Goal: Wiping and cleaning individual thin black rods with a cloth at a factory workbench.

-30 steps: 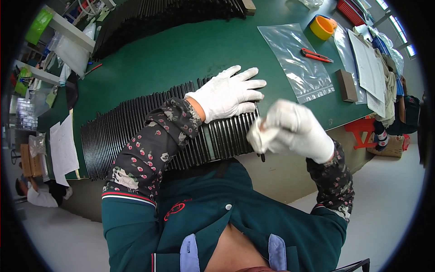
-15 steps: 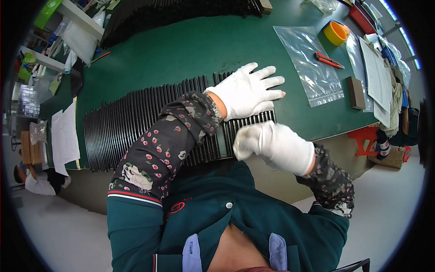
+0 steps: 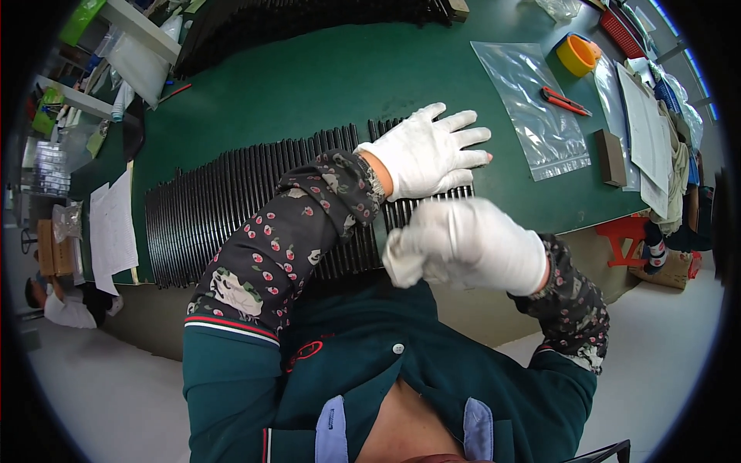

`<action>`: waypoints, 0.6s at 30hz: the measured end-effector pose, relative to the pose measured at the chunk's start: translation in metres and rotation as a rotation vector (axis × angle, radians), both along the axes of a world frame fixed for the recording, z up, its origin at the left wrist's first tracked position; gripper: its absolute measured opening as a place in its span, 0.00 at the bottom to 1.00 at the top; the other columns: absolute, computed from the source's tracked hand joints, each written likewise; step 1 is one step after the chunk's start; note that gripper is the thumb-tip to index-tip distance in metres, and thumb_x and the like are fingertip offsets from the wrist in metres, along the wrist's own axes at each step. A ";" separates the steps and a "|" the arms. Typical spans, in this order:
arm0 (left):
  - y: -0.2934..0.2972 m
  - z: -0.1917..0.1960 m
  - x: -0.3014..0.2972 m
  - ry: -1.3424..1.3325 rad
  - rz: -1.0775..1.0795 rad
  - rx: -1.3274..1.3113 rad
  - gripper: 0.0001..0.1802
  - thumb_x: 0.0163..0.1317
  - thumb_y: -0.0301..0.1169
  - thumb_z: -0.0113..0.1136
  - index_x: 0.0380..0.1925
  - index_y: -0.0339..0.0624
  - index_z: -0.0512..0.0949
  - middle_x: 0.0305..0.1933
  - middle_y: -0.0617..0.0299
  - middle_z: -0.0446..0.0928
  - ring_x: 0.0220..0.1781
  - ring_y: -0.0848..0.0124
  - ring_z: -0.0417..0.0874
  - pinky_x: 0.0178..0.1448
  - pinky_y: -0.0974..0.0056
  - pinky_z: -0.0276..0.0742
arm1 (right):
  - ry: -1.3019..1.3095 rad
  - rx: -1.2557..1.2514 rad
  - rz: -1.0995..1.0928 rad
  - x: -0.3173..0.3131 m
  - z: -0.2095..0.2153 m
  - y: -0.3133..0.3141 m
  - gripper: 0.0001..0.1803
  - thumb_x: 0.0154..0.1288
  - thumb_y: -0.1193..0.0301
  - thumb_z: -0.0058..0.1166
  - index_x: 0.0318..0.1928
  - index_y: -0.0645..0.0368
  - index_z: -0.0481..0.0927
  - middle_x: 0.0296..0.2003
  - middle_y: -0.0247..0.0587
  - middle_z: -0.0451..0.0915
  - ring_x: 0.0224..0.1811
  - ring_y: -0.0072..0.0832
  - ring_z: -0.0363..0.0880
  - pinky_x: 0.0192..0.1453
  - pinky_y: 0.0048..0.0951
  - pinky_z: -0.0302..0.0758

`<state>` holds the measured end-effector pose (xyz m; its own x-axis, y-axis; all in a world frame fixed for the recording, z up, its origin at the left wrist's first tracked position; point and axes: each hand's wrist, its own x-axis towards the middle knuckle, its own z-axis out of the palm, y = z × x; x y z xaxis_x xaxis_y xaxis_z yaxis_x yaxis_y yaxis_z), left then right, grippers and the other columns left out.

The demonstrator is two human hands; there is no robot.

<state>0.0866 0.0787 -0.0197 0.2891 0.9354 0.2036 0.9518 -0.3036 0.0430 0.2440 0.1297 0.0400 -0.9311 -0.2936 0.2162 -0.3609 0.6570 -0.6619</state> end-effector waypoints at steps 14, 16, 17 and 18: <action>0.005 0.000 0.005 0.016 0.006 -0.071 0.24 0.68 0.48 0.46 0.62 0.59 0.69 0.71 0.63 0.61 0.74 0.61 0.58 0.73 0.47 0.55 | -0.012 0.040 0.049 0.006 -0.032 -0.006 0.09 0.55 0.70 0.58 0.38 0.53 0.76 0.28 0.38 0.72 0.29 0.36 0.80 0.29 0.35 0.76; 0.003 -0.001 0.003 0.013 0.013 -0.064 0.25 0.66 0.49 0.45 0.62 0.60 0.69 0.72 0.63 0.60 0.75 0.61 0.57 0.74 0.48 0.54 | -0.183 -0.055 0.212 0.024 -0.006 0.017 0.12 0.52 0.74 0.59 0.40 0.50 0.79 0.27 0.38 0.73 0.29 0.37 0.79 0.31 0.33 0.77; 0.005 0.000 0.004 0.010 0.008 -0.060 0.25 0.66 0.49 0.45 0.62 0.60 0.69 0.72 0.63 0.60 0.75 0.61 0.57 0.74 0.48 0.54 | -0.184 -0.149 0.086 0.028 0.003 0.029 0.16 0.48 0.79 0.59 0.40 0.49 0.81 0.28 0.39 0.74 0.30 0.38 0.79 0.32 0.32 0.77; 0.008 0.001 0.005 0.061 0.019 -0.053 0.26 0.65 0.49 0.46 0.62 0.59 0.68 0.73 0.63 0.59 0.75 0.61 0.57 0.74 0.49 0.54 | 0.011 -0.249 -0.039 0.025 0.001 0.039 0.17 0.48 0.82 0.58 0.39 0.51 0.81 0.29 0.39 0.75 0.30 0.38 0.78 0.35 0.31 0.77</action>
<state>0.0920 0.0868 -0.0188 0.2814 0.9499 0.1363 0.9588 -0.2840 0.0001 0.2694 0.1688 0.0406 -0.9379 -0.1943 0.2876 -0.3467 0.4879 -0.8011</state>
